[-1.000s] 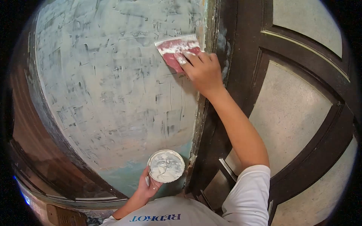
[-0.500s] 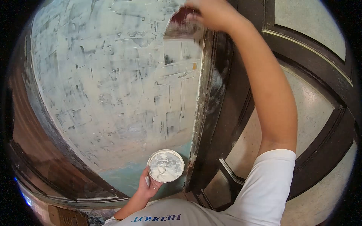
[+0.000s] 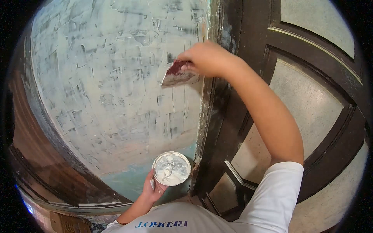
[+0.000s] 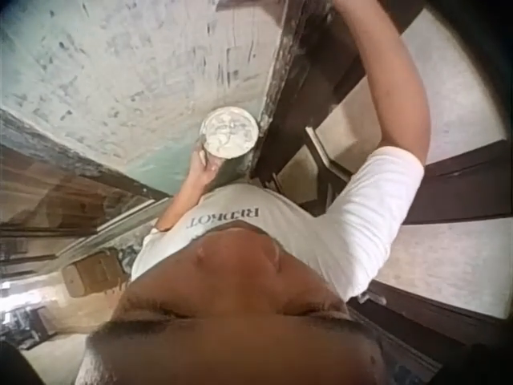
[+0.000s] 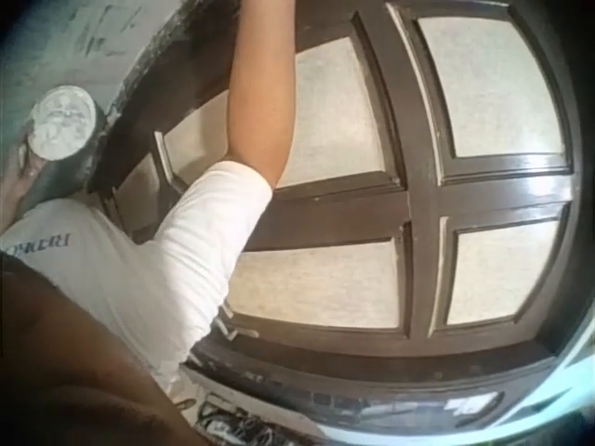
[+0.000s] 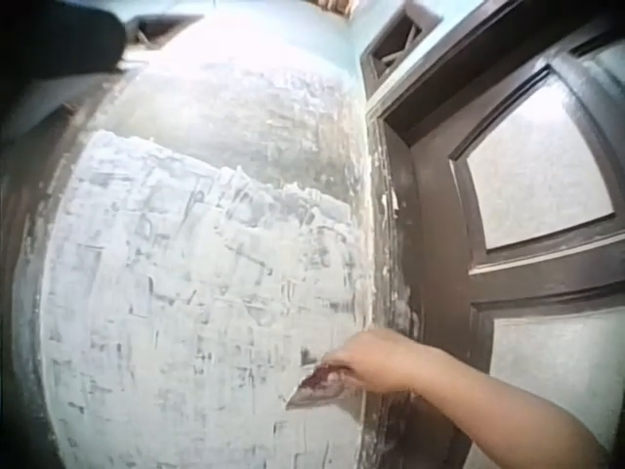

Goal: Applying and smoothing wall putty on a surface using a scraper tool.

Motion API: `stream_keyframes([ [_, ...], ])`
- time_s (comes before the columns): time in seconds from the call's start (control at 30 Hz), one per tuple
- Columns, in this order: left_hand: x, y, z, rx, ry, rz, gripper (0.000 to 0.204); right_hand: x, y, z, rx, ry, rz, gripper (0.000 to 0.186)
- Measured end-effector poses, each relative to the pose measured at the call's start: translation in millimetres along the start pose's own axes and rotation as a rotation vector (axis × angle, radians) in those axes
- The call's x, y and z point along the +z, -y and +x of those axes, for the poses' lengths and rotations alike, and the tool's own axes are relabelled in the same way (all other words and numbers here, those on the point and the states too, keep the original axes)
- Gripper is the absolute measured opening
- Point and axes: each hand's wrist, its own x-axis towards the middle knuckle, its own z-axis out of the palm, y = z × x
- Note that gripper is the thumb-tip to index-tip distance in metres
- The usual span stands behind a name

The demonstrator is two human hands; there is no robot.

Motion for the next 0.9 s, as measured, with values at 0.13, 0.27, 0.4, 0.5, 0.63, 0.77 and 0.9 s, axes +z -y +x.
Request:
stream_keyframes([
  [0.13, -2.1, 2.3, 1.0, -0.015, -0.002, -0.034, 0.05, -45.0, -46.4, 15.7, 0.033, -0.359, -0.151, 0.027],
  [0.27, -6.1, -0.7, 0.7, -0.001, -0.012, -0.063, 0.051, -103.8, -33.9, 16.4, 0.053, -0.446, -0.27, 0.026],
  [0.4, -3.3, -4.6, -1.5, 0.008, 0.006, -0.07, 0.051, -62.1, -16.5, 8.1, -0.119, -0.193, 0.088, 0.025],
  [0.5, -7.0, -3.4, -0.4, 0.005, 0.007, -0.057, 0.051, -27.0, -8.5, 10.3, -0.113, 0.009, 0.033, 0.024],
  [0.63, -8.1, -0.1, 3.9, -0.032, 0.037, -0.025, 0.051, -52.9, -58.0, 21.4, -0.026, -0.241, -0.146, 0.023],
  [0.77, -6.8, -1.7, 2.0, -0.014, 0.031, -0.045, 0.051, -130.7, -78.2, 38.8, -0.051, -0.508, -0.209, 0.026],
  [0.9, -7.2, -0.2, 0.9, -0.034, 0.048, -0.058, 0.051, -159.8, -42.4, 28.4, 0.16, -0.674, -0.334, 0.018],
])
